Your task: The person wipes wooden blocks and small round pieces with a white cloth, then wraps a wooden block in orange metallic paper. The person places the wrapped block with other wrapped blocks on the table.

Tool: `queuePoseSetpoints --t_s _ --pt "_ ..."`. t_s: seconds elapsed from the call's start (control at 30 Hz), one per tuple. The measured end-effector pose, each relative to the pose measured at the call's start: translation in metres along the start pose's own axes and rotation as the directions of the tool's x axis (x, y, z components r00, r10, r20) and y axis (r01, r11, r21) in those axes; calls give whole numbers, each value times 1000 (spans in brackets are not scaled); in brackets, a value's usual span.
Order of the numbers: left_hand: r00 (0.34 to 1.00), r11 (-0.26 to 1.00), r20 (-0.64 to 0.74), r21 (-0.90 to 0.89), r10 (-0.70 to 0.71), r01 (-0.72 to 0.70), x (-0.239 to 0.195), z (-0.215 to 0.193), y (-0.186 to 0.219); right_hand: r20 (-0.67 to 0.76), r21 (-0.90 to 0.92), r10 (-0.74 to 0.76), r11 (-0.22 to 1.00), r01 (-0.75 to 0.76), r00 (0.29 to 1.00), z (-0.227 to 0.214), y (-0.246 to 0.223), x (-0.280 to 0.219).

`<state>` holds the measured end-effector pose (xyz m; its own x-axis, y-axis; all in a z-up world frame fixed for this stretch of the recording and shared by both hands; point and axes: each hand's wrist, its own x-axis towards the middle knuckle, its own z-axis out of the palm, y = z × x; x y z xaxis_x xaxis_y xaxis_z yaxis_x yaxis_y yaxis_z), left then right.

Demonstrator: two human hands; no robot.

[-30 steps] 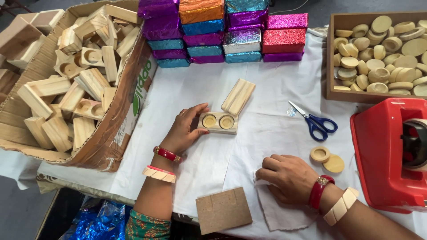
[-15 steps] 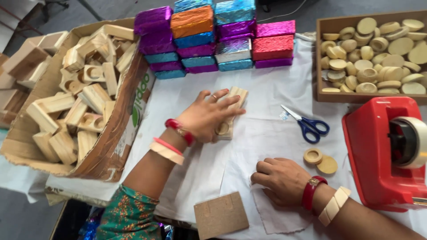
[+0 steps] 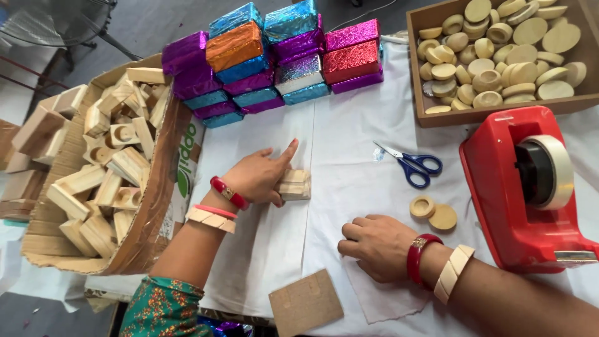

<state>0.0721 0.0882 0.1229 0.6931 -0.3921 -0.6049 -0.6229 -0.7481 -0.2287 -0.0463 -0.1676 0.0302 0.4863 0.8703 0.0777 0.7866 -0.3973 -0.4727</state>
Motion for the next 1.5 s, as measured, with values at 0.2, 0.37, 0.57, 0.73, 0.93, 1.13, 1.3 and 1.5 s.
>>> queuePoseSetpoints --t_s 0.2,0.37,0.57,0.73,0.93,1.13,1.3,1.5 --pt "967 982 -254 -189 -32 -17 -4 51 0 59 -59 45 997 -41 997 -1 -5 3" --pt "838 960 -546 -233 5 -157 6 82 -9 85 -57 105 993 -100 991 0 -8 2" --pt "850 903 -507 -417 -140 -100 0 98 -13 30 -72 87 994 -85 996 0 -9 -1" --pt "799 842 -560 -523 -222 -133 -5 119 -23 38 -66 78 995 -76 996 2 -8 -1" --pt "780 675 -497 -725 -379 -134 0 114 2 47 -27 105 994 -104 993 1 -7 0" --pt "660 655 -605 -723 -445 -221 9 122 13 -45 -106 1 994 -6 999 18 3 -4" --pt "534 463 -628 -778 -566 -425 16 133 18 -587 -222 59 947 -231 807 -1 0 -18" --pt "479 484 -726 -687 -494 -543 27 148 9 -331 -520 284 741 -425 900 -26 -14 -13"
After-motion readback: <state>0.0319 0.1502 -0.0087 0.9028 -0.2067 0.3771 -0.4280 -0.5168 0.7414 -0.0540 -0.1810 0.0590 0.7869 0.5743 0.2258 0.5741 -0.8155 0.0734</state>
